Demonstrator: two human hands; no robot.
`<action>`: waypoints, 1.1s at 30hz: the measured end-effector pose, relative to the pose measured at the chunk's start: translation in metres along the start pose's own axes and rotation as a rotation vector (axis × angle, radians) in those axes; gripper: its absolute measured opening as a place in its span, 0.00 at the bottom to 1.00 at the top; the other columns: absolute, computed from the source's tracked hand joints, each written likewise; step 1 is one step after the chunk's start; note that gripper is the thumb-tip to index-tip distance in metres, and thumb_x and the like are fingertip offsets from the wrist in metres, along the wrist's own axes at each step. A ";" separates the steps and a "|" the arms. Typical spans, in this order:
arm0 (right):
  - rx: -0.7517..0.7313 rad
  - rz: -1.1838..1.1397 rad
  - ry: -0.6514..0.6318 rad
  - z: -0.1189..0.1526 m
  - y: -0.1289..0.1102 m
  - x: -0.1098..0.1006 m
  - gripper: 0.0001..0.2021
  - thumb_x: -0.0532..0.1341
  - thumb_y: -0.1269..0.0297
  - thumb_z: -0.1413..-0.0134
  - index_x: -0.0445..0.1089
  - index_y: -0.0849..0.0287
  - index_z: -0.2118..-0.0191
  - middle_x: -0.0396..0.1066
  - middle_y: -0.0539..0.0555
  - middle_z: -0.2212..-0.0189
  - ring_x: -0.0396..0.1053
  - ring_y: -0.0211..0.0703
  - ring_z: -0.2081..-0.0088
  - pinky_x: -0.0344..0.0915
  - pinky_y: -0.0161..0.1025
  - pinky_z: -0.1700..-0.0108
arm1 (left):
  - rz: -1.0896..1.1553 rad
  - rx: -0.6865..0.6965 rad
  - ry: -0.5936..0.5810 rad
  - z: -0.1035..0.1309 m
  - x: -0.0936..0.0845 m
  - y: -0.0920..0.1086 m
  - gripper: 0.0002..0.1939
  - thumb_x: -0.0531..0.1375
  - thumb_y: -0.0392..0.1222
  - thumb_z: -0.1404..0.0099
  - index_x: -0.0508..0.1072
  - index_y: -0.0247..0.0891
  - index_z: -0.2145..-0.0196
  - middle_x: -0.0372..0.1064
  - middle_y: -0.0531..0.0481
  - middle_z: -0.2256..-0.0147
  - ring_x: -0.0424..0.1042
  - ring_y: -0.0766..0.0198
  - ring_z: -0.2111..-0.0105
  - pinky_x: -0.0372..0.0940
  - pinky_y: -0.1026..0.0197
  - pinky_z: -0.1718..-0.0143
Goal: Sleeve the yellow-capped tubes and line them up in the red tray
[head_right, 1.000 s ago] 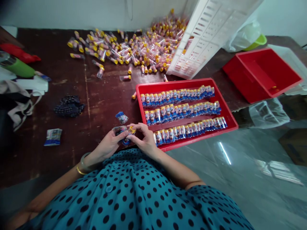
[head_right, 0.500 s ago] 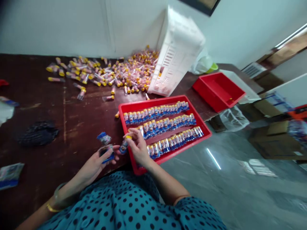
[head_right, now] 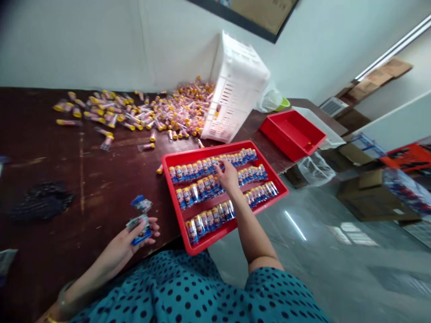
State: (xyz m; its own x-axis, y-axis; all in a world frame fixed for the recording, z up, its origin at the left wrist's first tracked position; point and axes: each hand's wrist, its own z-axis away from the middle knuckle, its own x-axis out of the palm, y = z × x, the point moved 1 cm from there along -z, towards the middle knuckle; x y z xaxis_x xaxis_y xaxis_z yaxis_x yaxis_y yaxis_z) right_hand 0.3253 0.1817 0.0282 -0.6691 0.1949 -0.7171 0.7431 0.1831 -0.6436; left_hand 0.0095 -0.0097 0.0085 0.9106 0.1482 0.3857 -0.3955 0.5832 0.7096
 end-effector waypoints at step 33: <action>0.108 -0.726 -0.699 0.123 -0.117 0.038 0.10 0.62 0.57 0.42 0.63 0.57 0.63 0.69 0.46 0.74 0.69 0.34 0.73 0.65 0.31 0.69 | 0.069 0.274 0.074 -0.007 0.020 0.000 0.15 0.74 0.42 0.52 0.74 0.36 0.71 0.74 0.54 0.75 0.74 0.64 0.73 0.68 0.66 0.74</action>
State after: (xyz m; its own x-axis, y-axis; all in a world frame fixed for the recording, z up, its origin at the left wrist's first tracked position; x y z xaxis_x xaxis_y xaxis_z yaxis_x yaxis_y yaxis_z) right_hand 0.2132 0.0490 0.0435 -0.8319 -0.5427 -0.1162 0.1773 -0.0615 -0.9822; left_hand 0.0279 -0.0013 0.0124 0.8825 0.2440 0.4019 -0.4656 0.3339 0.8196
